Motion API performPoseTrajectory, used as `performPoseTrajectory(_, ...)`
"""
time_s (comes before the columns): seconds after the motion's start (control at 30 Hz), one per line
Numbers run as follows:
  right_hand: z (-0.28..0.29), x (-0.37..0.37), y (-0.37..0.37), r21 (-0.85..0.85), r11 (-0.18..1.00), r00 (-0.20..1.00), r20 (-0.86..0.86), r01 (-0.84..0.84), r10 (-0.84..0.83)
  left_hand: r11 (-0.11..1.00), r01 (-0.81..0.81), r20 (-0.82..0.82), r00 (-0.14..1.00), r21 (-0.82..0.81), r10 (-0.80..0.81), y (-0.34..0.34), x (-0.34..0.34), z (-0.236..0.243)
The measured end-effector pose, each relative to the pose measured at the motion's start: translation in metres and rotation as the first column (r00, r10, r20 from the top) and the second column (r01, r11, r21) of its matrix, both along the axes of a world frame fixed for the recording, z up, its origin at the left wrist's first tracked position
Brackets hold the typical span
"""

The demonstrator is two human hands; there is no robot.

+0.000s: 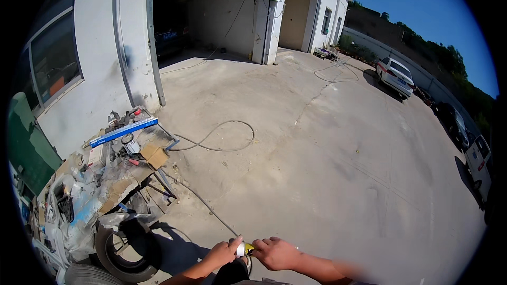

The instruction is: The person walks from a garage to an outdoor area and applies a yellow substance from a tube onto the side of a white SUV using a yellow sponge. They spread the substance over the door panel and rear quarter panel, then open the rear door to treat the door edge and jamb area.

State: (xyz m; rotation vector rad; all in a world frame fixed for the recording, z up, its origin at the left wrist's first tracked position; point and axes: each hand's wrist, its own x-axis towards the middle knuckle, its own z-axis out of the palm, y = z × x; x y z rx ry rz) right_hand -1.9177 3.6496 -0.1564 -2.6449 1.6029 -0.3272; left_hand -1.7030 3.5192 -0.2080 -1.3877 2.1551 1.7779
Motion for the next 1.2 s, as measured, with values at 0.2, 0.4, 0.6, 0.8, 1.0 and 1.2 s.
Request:
performPoseTrajectory(0.2,-0.021,-0.116,-0.206,-0.002,0.999,0.999,-0.019,-0.046,0.045,0.914,-0.217,-0.047,0.968,0.344,0.248,-0.205,-0.140,-0.039)
performPoseTrajectory(0.4,0.007,-0.273,-0.330,0.328,0.938,0.769,0.569,0.115,-0.293,0.972,0.203,-0.127,0.974,0.117,-0.188,-0.387,-0.316,0.026)
performPoseTrajectory(0.6,-0.063,-0.404,-0.460,0.501,0.726,-0.216,0.733,-0.472,-0.645,0.887,0.446,-0.179,0.869,-0.119,-0.461,-0.531,-0.473,0.068)
performPoseTrajectory(0.8,-0.118,-0.538,-0.674,0.224,0.656,-0.424,0.606,-0.721,-0.673,0.892,0.374,-0.221,0.875,-0.254,-0.430,-0.694,-0.580,0.058)
performPoseTrajectory(1.0,-0.078,-0.607,-0.964,0.502,0.371,0.126,0.709,-0.781,-0.694,0.934,0.159,-0.191,0.955,-0.320,-0.228,-0.913,-0.570,0.061)
performPoseTrajectory(1.2,-0.070,-0.650,-1.231,0.708,0.131,0.502,0.607,-0.694,-0.617,0.994,0.017,-0.313,0.948,-0.107,-0.050,-1.111,-0.570,0.026)
